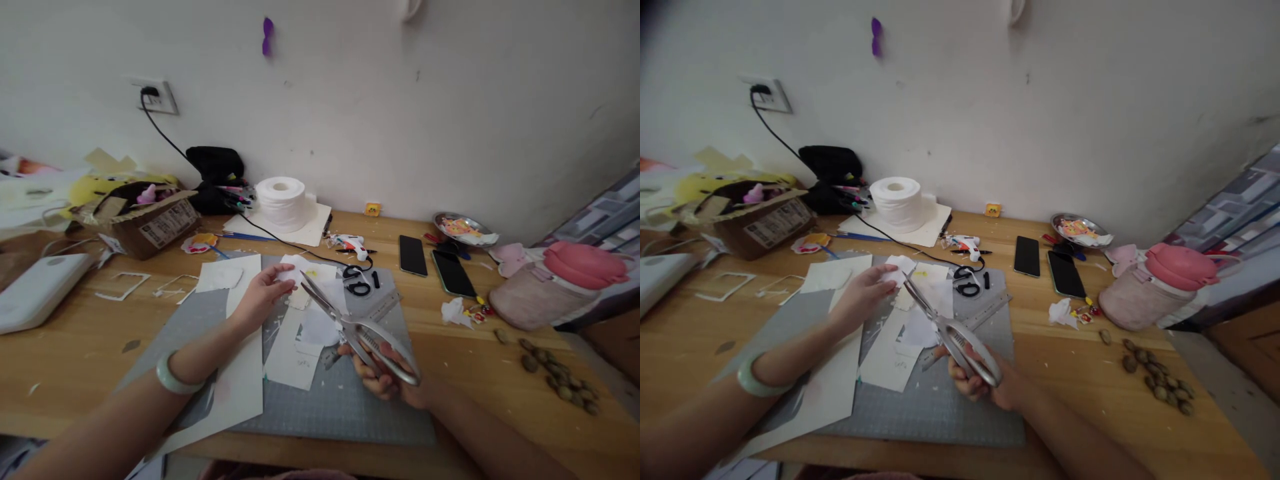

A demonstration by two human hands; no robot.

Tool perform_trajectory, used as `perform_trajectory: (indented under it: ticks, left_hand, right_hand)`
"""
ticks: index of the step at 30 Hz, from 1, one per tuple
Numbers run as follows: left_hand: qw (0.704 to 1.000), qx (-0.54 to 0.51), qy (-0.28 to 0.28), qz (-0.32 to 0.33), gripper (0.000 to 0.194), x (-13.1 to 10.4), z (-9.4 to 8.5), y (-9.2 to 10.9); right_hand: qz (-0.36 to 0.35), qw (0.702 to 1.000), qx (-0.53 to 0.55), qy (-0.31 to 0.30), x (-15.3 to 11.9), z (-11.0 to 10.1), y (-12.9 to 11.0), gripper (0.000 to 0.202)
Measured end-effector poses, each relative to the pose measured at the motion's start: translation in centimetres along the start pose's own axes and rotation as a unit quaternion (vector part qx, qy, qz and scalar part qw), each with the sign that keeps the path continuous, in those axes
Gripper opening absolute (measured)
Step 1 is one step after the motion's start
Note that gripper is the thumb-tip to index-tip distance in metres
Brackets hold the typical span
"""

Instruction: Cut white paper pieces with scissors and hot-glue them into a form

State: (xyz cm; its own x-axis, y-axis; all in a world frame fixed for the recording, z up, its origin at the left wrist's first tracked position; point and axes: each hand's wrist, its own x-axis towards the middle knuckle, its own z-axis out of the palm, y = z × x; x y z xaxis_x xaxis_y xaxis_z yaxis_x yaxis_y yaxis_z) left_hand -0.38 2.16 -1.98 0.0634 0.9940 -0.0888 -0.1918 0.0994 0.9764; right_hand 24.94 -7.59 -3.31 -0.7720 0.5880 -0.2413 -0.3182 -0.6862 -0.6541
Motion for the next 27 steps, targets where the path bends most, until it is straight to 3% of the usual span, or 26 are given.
perform_trajectory:
  ticks: [27]
  left_hand:
    - [0.993,0.071,-0.093,-0.023,0.045,-1.2,0.9,0.7]
  right_hand:
    - [0.015,0.991,-0.126,0.052,-0.1,2.0,-0.8,0.047]
